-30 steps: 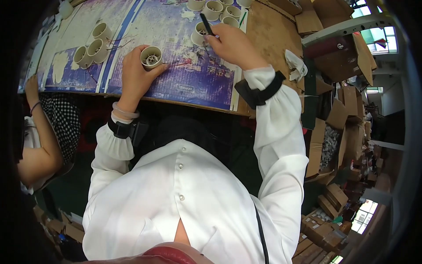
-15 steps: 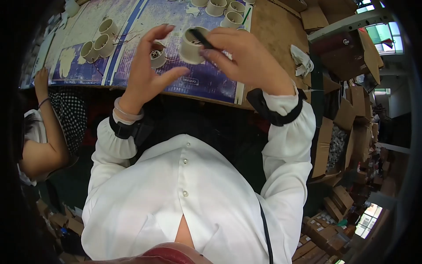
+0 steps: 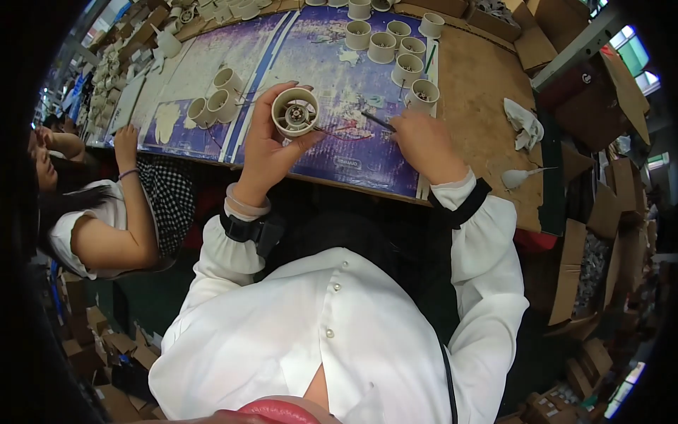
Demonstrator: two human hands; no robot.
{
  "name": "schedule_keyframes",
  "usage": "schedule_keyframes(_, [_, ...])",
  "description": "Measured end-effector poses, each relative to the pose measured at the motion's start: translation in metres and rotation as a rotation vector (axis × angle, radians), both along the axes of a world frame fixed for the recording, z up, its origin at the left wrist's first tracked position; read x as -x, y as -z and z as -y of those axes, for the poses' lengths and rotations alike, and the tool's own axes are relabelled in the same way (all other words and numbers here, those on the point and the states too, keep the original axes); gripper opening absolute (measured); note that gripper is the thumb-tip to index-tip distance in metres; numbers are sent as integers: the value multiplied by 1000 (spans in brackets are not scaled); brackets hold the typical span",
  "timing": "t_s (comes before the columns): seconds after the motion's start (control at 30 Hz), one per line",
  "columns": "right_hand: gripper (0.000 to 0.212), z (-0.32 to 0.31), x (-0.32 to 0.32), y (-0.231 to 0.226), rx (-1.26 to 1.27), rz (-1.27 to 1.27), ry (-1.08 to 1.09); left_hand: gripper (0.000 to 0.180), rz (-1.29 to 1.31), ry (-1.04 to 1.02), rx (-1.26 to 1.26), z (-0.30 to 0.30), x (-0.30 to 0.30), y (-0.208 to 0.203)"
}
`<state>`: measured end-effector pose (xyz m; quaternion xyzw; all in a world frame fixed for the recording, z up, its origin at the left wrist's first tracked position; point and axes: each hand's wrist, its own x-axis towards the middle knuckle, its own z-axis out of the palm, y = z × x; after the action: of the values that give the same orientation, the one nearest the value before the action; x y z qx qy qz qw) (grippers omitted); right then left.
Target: The person assembles a fan by inserting a motor into a housing, using tweezers to position the wires, and applying glue from a squeeze bottle. They then set the completed unit aside and repeat the process with another housing.
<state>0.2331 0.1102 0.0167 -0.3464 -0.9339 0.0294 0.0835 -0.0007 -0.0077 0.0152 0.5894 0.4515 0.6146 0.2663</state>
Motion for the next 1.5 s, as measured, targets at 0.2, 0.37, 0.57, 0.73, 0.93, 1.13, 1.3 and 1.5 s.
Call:
schedule_keyframes(0.2, [24, 21, 7, -27, 146, -398, -52, 61, 453, 195, 108, 5, 4, -8])
schedule_keyframes(0.37, [28, 61, 43, -37, 445, -878, -123, 52, 737, 396, 171, 1, -3, -9])
schedule_keyframes(0.57, [24, 69, 62, -37, 439, -999, -103, 49, 766, 361, 164, 1, -9, -5])
schedule_keyframes(0.73, [17, 66, 63, -29, 222, -965, -151, 49, 730, 277, 159, 3, -11, -6])
schedule_keyframes(0.93, [15, 68, 57, -30, -62, -945, -288, 50, 665, 241, 136, 2, -11, -8])
schedule_keyframes(1.13, [16, 66, 55, -16, 16, -950, -270, 51, 713, 259, 142, 4, -8, -2])
schedule_keyframes(1.3, [14, 61, 51, -9, 110, -928, -269, 58, 511, 194, 136, 6, -4, -4])
schedule_keyframes(1.5, [12, 69, 56, -14, 298, -961, -169, 61, 409, 115, 127, 4, -9, 0])
